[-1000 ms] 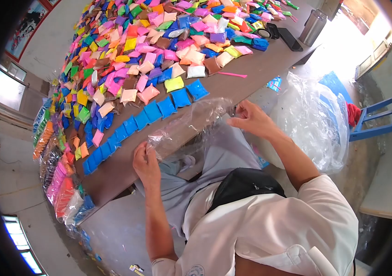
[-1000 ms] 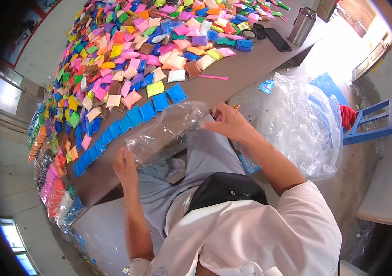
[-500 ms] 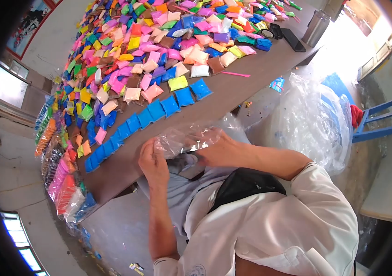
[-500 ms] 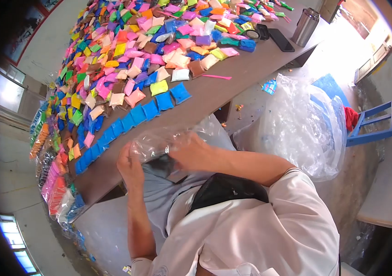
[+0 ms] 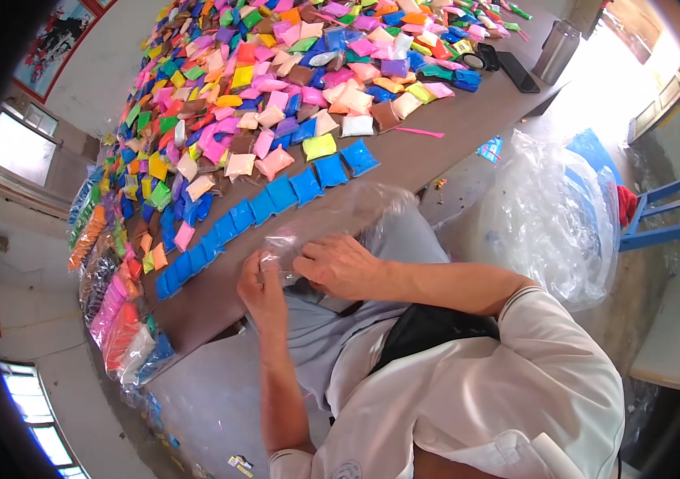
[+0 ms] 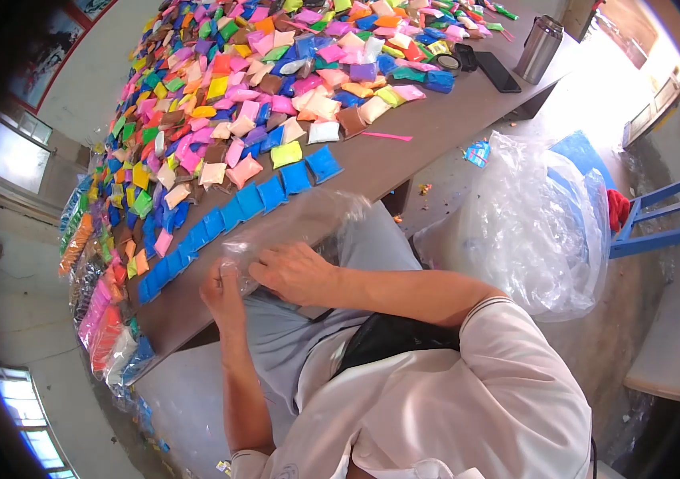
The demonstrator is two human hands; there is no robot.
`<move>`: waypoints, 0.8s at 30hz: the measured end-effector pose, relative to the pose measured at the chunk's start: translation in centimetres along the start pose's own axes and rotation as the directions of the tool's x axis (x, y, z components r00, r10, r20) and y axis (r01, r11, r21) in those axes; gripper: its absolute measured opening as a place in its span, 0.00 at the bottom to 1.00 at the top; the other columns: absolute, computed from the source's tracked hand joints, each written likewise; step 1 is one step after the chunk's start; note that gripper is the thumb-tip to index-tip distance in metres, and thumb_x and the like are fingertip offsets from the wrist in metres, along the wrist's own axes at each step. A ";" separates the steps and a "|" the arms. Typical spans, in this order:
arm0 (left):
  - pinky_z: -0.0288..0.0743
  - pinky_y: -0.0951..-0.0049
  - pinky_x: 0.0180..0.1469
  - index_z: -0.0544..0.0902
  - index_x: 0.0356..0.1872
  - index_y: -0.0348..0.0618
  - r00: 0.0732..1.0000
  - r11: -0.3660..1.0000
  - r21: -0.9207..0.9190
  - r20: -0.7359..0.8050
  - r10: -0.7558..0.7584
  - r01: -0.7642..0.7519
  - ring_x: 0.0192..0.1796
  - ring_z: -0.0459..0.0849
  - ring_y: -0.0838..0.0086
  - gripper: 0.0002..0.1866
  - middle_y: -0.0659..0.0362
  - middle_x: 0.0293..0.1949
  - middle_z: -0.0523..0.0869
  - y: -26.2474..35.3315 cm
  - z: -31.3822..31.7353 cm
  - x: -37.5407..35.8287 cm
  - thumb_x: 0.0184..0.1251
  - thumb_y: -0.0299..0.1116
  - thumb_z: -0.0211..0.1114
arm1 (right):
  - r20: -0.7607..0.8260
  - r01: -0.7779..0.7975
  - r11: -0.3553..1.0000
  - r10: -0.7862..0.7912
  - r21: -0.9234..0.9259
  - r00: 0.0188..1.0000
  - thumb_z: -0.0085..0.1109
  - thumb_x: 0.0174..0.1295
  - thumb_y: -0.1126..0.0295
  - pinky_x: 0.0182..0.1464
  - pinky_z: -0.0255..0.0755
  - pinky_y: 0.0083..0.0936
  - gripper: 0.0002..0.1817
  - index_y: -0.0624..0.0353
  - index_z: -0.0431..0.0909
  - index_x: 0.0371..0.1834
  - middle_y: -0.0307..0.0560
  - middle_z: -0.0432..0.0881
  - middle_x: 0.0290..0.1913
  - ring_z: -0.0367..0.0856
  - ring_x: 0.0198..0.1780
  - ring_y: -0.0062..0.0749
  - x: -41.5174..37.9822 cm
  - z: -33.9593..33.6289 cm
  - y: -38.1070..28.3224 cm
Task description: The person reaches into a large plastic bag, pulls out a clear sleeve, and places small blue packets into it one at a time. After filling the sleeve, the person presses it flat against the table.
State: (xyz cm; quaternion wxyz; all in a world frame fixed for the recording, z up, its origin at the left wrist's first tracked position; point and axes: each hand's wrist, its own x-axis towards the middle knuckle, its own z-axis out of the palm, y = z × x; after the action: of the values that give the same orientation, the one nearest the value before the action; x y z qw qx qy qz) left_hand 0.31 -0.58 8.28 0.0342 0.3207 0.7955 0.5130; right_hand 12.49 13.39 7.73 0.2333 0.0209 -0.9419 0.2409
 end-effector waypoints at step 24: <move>0.71 0.61 0.40 0.81 0.38 0.32 0.992 0.993 -0.034 -0.062 0.112 -0.114 0.36 0.79 0.60 0.15 0.48 0.33 0.82 -7.5 0.9 -0.6 0.73 0.36 0.55 | 0.419 -0.319 0.909 0.408 -0.268 0.811 0.66 0.52 0.59 0.58 0.72 0.42 0.25 0.64 0.77 0.50 0.59 0.79 0.53 0.78 0.56 0.53 -3.2 -7.2 5.0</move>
State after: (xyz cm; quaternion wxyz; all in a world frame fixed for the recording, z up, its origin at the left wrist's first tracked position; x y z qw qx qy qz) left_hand -2.37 -2.19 1.42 -0.0129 0.3490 0.7670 0.5382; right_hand 17.64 20.90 9.66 -0.0494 -0.1248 -0.9744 0.1802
